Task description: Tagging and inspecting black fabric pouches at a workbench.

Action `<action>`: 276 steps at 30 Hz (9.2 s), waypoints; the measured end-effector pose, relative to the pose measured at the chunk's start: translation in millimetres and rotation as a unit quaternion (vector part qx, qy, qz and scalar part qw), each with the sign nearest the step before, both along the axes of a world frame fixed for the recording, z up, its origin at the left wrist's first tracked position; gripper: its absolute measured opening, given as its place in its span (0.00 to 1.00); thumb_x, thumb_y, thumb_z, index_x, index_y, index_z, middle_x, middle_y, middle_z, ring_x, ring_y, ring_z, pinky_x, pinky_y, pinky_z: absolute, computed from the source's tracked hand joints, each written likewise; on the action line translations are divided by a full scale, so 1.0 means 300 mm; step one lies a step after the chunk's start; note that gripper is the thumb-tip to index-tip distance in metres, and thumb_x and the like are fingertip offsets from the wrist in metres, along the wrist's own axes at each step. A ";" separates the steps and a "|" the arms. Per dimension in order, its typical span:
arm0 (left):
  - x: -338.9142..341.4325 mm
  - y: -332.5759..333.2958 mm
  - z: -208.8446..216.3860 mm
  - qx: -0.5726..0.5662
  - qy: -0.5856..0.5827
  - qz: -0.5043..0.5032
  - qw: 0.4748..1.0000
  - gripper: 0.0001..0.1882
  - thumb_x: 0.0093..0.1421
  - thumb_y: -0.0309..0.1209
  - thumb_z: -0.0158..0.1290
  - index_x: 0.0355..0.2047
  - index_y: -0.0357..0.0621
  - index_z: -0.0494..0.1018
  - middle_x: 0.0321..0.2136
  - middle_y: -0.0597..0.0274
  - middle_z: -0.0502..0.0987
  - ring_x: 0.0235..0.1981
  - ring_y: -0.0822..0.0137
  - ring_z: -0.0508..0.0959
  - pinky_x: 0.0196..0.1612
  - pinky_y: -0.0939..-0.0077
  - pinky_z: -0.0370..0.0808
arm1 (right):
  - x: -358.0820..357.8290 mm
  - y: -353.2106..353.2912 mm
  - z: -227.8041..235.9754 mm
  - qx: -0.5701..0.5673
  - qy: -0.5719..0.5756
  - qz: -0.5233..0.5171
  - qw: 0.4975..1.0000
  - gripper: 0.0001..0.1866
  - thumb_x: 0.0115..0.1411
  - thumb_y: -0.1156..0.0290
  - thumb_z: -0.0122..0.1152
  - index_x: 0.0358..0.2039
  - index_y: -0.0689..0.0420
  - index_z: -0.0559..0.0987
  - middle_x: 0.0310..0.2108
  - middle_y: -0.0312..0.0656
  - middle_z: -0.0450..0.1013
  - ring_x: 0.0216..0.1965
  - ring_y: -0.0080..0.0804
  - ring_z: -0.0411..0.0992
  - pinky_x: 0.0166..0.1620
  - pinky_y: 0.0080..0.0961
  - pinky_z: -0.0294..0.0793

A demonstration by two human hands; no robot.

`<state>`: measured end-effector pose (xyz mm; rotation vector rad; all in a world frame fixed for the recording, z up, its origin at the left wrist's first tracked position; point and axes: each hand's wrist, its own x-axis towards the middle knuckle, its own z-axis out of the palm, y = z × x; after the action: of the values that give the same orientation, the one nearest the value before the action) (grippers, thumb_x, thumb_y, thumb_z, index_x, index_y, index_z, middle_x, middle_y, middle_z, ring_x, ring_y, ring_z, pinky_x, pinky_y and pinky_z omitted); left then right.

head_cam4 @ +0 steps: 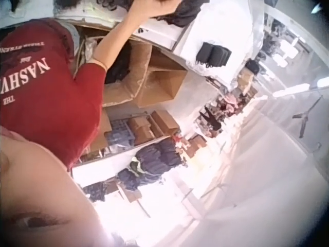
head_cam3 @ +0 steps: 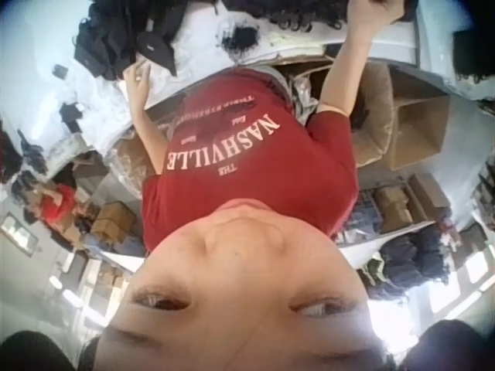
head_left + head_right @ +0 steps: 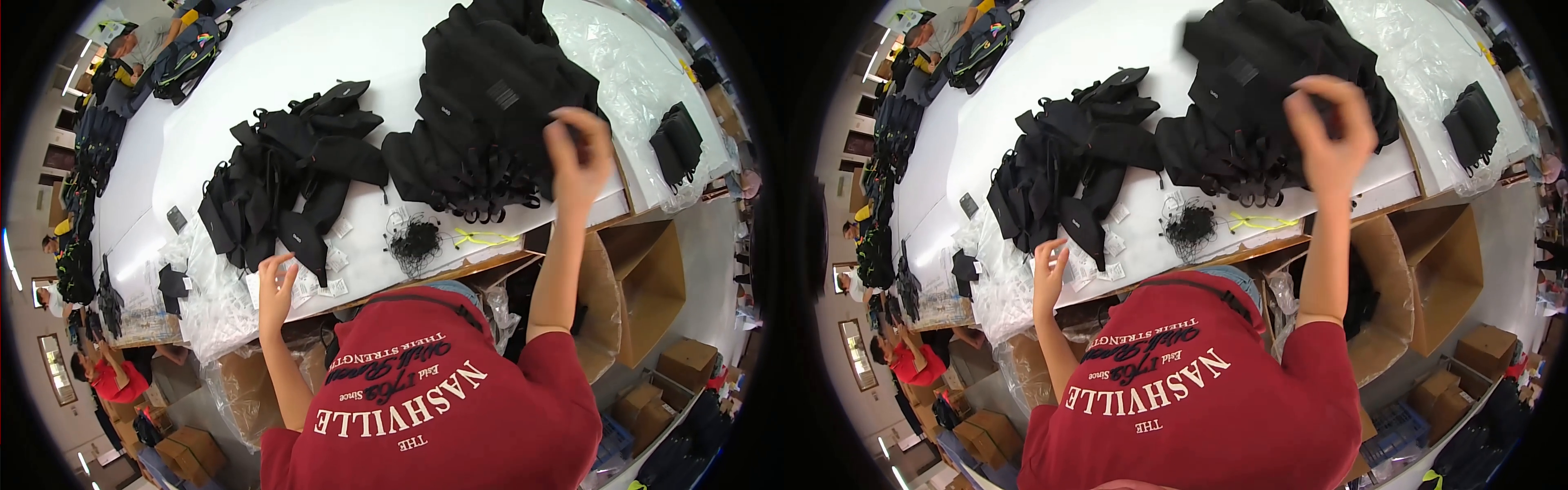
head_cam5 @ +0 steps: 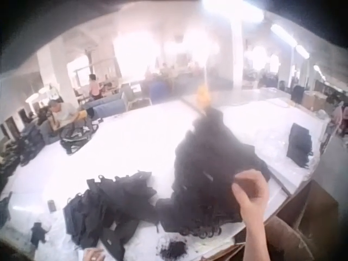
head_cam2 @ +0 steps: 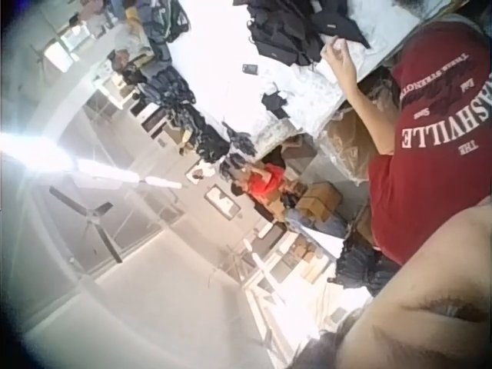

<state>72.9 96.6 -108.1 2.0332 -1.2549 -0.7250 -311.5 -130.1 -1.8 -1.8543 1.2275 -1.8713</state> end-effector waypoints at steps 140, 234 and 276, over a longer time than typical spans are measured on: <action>-0.410 -0.058 0.142 -0.245 0.026 -0.035 0.969 0.08 0.51 0.18 0.58 0.33 0.35 0.76 0.27 0.60 0.73 0.27 0.70 0.75 0.32 0.80 0.71 | 0.435 0.394 -0.298 0.285 -0.041 0.481 0.828 0.14 0.56 0.79 0.55 0.42 0.58 0.64 0.17 0.36 0.66 0.17 0.21 0.64 0.23 0.20 0.62; -0.401 -0.045 0.137 -0.139 0.414 0.087 0.895 0.04 0.58 0.24 0.55 0.33 0.37 0.75 0.24 0.72 0.70 0.20 0.86 0.60 0.23 0.90 0.55 | 0.420 0.398 -0.280 0.434 -0.179 0.589 0.658 0.06 0.63 0.74 0.50 0.41 0.58 0.69 0.32 0.36 0.71 0.27 0.16 0.66 0.32 0.12 0.65; -0.380 -0.026 0.061 -0.103 0.453 0.029 0.885 0.09 0.57 0.23 0.56 0.36 0.40 0.68 0.25 0.75 0.66 0.23 0.86 0.60 0.23 0.90 0.56 | 0.405 0.387 -0.290 0.405 -0.121 0.582 0.694 0.08 0.58 0.76 0.57 0.37 0.58 0.69 0.31 0.33 0.69 0.33 0.18 0.70 0.39 0.18 0.70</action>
<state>-41.2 88.8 -89.9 1.2591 -0.6639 -1.2491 -189.9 -14.1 -88.7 -1.2166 0.3632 -0.6148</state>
